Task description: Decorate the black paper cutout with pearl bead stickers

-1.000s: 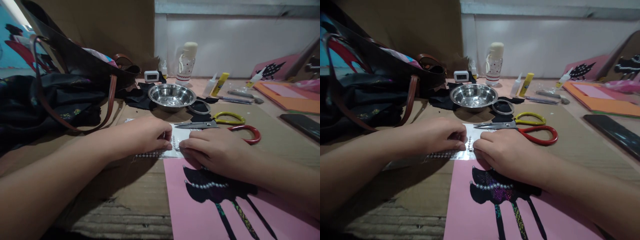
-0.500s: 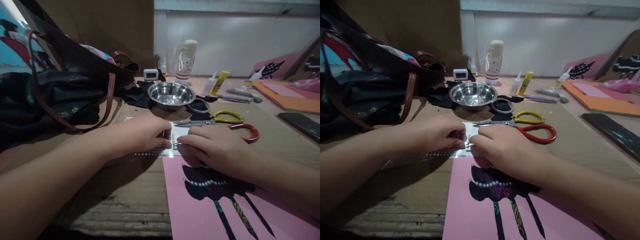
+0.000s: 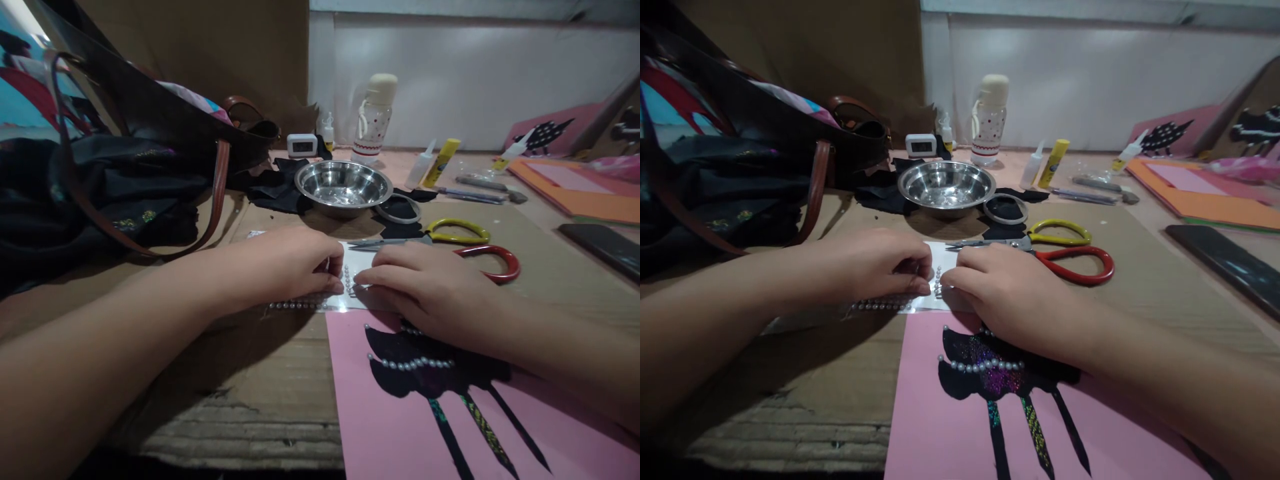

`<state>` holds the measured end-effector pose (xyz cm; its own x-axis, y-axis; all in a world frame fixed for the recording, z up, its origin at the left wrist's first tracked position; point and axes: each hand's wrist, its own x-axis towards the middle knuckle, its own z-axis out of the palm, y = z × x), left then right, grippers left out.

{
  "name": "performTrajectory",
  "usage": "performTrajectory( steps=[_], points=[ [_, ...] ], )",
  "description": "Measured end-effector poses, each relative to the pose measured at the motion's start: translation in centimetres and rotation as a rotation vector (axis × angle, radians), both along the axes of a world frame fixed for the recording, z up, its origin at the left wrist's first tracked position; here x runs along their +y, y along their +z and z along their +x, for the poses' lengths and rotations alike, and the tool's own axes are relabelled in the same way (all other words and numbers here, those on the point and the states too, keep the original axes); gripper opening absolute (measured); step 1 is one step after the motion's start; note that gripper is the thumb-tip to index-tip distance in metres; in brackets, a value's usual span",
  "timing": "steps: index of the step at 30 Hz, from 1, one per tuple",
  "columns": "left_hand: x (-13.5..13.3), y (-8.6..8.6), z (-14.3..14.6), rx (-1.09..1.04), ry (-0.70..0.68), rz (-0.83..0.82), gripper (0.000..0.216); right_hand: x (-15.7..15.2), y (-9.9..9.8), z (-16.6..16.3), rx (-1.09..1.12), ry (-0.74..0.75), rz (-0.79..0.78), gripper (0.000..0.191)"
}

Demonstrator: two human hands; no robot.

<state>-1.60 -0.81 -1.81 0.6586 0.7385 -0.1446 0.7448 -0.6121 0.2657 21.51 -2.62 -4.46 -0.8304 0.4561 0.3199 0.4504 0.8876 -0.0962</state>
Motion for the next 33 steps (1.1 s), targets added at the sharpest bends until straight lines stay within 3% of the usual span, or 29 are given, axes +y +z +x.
performTrajectory(
  steps=[9, 33],
  points=[
    [-0.21, 0.24, 0.07, 0.028, 0.000, 0.016, 0.018, 0.07, -0.13, 0.10, -0.034, 0.017, -0.109, 0.023],
    [-0.04, -0.17, -0.11, 0.013, -0.012, 0.028, 0.018, -0.28, -0.32, 0.03, -0.025, -0.004, -0.025, 0.013]
  ],
)
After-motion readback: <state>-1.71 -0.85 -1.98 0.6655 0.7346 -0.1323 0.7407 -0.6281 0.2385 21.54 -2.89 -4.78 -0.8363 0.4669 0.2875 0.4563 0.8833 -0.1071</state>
